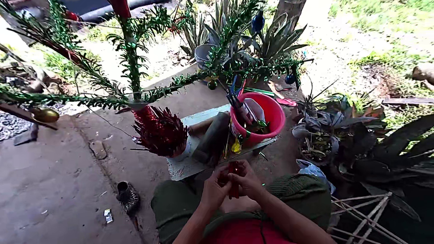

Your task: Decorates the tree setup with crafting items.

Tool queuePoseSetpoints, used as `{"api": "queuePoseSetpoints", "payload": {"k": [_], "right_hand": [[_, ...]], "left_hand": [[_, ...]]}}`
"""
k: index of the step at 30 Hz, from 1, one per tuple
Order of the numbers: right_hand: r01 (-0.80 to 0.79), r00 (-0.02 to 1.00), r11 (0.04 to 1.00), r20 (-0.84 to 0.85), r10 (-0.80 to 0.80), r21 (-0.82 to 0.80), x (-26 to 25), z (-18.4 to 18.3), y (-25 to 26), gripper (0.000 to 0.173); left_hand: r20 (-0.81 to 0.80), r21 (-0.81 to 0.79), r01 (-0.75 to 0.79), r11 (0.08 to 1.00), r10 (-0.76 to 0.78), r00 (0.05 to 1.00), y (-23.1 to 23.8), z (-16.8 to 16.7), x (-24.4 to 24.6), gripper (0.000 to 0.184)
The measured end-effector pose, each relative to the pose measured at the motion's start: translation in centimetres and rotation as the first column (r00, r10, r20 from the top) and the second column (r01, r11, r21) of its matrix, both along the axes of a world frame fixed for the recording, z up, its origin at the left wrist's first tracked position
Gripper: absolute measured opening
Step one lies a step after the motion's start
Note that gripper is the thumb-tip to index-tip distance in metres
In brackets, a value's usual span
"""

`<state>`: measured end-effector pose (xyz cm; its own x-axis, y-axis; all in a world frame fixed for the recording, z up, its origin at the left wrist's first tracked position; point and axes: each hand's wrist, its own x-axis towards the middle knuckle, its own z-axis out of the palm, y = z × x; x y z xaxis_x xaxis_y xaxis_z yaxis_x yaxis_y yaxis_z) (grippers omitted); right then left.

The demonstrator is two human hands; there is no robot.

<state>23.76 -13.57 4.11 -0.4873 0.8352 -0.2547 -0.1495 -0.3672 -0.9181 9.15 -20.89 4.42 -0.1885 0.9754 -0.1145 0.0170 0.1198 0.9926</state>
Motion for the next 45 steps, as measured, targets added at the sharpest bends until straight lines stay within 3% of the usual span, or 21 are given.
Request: {"api": "queuePoseSetpoints", "payload": {"k": [2,5,8,11,14,16,19,23,28,32,34,36,38,41,45], "right_hand": [[0.037,0.996,0.99,-0.074,-0.047,-0.136,0.3,0.2,0.4,0.044],[0.045,0.993,0.987,-0.1,-0.061,-0.153,0.7,0.6,0.6,0.043],[0.004,0.997,0.999,-0.072,-0.006,-0.033,0.7,0.3,0.4,0.047],[-0.211,0.969,0.975,0.144,0.2,0.066,0.9,0.3,-0.2,0.055],[-0.465,0.831,0.885,0.352,0.431,0.013,1.5,-0.7,-0.4,0.062],[-0.541,0.756,0.84,0.408,0.511,-0.05,1.7,-2.0,-0.1,0.06],[-0.572,0.701,0.807,0.424,0.573,-0.145,1.2,-3.4,0.3,0.058],[-0.616,0.649,0.77,0.447,0.615,-0.166,0.4,-4.0,1.6,0.051],[-0.695,0.588,0.702,0.438,0.68,-0.157,-0.6,-3.5,2.4,0.047],[-0.67,0.612,0.734,0.479,0.63,-0.109,-2.3,-2.6,2.7,0.048],[-0.649,0.637,0.757,0.491,0.594,-0.074,-3.1,-2.4,3.1,0.047],[-0.636,0.657,0.771,0.496,0.567,-0.039,-3.6,-2.2,3.5,0.047],[-0.627,0.674,0.779,0.492,0.551,-0.014,-3.7,-2.0,4.0,0.047],[-0.607,0.701,0.794,0.449,0.554,-0.031,-3.7,-1.6,4.2,0.045],[-0.362,0.85,0.913,0.333,0.407,-0.19,-3.6,-4.3,4.5,0.035]], "left_hand": [[0.143,0.026,-0.003,1.0,-0.001,0.99,0.0,0.0,-0.4,0.061],[0.276,0.008,-0.001,1.0,-0.001,0.961,0.1,0.0,-0.9,0.06],[0.184,0.068,0.062,0.996,-0.074,0.98,-0.2,-1.3,-0.8,0.037],[0.115,-0.034,0.102,0.994,-0.098,0.989,-1.2,-2.6,-1.1,0.019],[0.03,-0.21,0.161,0.964,-0.159,0.987,-3.4,-4.3,-1.9,0.032],[-0.011,-0.258,0.168,0.951,-0.177,0.984,-5.0,-5.5,-2.7,0.029],[-0.09,-0.307,0.186,0.933,-0.223,0.971,-6.3,-6.3,-3.9,0.02],[-0.188,-0.343,0.157,0.926,-0.231,0.955,-6.7,-6.4,-4.6,0.029],[-0.181,-0.274,0.002,0.962,-0.053,0.982,-6.7,-6.4,-4.6,0.038],[-0.181,-0.24,-0.18,0.954,0.139,0.974,-5.9,-5.5,-5.0,0.038],[-0.164,-0.236,-0.237,0.942,0.202,0.966,-5.4,-5.2,-5.2,0.029],[-0.142,-0.26,-0.232,0.937,0.2,0.969,-4.9,-4.7,-5.6,0.019],[-0.165,-0.272,-0.194,0.943,0.153,0.974,-4.5,-4.3,-5.8,0.032],[-0.256,-0.204,-0.155,0.967,0.1,0.961,-4.2,-4.1,-6.3,0.034],[-0.392,-0.026,-0.225,0.974,0.197,0.899,-3.6,-4.5,-8.6,0.034]]}}
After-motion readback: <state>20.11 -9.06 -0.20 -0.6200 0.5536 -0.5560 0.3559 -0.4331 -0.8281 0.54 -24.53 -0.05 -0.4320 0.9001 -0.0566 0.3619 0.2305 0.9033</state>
